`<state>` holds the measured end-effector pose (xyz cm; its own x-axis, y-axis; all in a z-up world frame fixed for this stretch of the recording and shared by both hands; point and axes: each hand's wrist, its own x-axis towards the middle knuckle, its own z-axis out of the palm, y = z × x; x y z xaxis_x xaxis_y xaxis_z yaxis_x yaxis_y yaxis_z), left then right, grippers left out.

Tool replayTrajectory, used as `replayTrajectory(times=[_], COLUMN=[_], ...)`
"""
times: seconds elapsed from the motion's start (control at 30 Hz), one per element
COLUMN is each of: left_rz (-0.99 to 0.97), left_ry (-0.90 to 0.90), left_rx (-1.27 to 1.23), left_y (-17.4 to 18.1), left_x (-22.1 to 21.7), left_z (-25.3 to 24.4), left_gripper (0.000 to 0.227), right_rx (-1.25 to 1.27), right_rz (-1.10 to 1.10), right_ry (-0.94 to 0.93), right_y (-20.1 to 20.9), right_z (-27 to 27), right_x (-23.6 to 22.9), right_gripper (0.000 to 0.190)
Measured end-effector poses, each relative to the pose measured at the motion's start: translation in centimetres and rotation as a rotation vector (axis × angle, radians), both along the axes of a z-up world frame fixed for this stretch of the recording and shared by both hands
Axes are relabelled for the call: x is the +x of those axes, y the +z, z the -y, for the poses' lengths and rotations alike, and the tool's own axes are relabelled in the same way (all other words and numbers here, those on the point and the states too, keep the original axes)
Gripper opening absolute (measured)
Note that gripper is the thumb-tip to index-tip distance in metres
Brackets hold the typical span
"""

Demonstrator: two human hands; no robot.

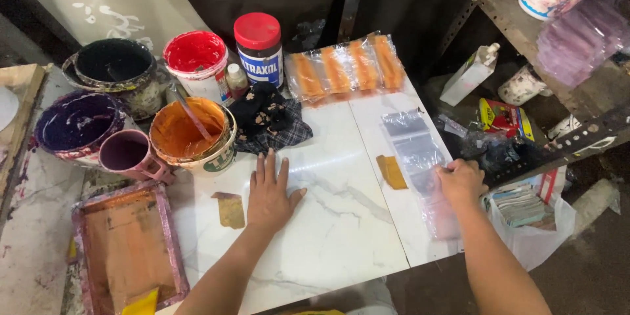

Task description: The person wipes a rectangular wooden frame with a yellow sponge, then cleans the white table surface using a dark patterned cloth. Finally, they smooth out a clear plastic sheet on the table.

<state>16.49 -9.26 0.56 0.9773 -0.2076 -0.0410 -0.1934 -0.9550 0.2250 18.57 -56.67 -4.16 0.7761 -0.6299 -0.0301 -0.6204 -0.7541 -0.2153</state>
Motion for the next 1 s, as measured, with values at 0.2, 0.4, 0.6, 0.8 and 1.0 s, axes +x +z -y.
replayTrajectory(times=[0.2, 0.4, 0.6, 0.8, 1.0], left_rz=[-0.018, 0.06, 0.199, 0.308, -0.285], left_ry=[-0.018, -0.045, -0.069, -0.353, -0.046], left_rx=[-0.012, -0.081, -0.222, -0.766, -1.132], left_y=[0.4, -1.2, -3.9, -1.0, 2.5], left_x=[-2.2, -2.8, -2.9, -6.6, -6.7], left_z=[-0.4, -0.8, -0.8, 4.4, 9.5], left_gripper=[0.076, 0.065, 0.051, 0.07, 0.106], right_rx=[-0.22, 0.123, 0.579, 0.944, 0.844], right_rz=[0.195, 0.513, 0.829, 0.789, 0.582], right_ry=[0.101, 0.176, 0.251, 0.286, 0.471], right_y=[-1.2, 4.6, 9.2, 14.2, 9.5], right_z=[1.3, -3.3, -9.1, -17.0, -22.9], right_x=[-0.5, -3.0, -3.9, -5.7, -7.8], right_gripper=[0.024, 0.022, 0.013, 0.041, 0.044])
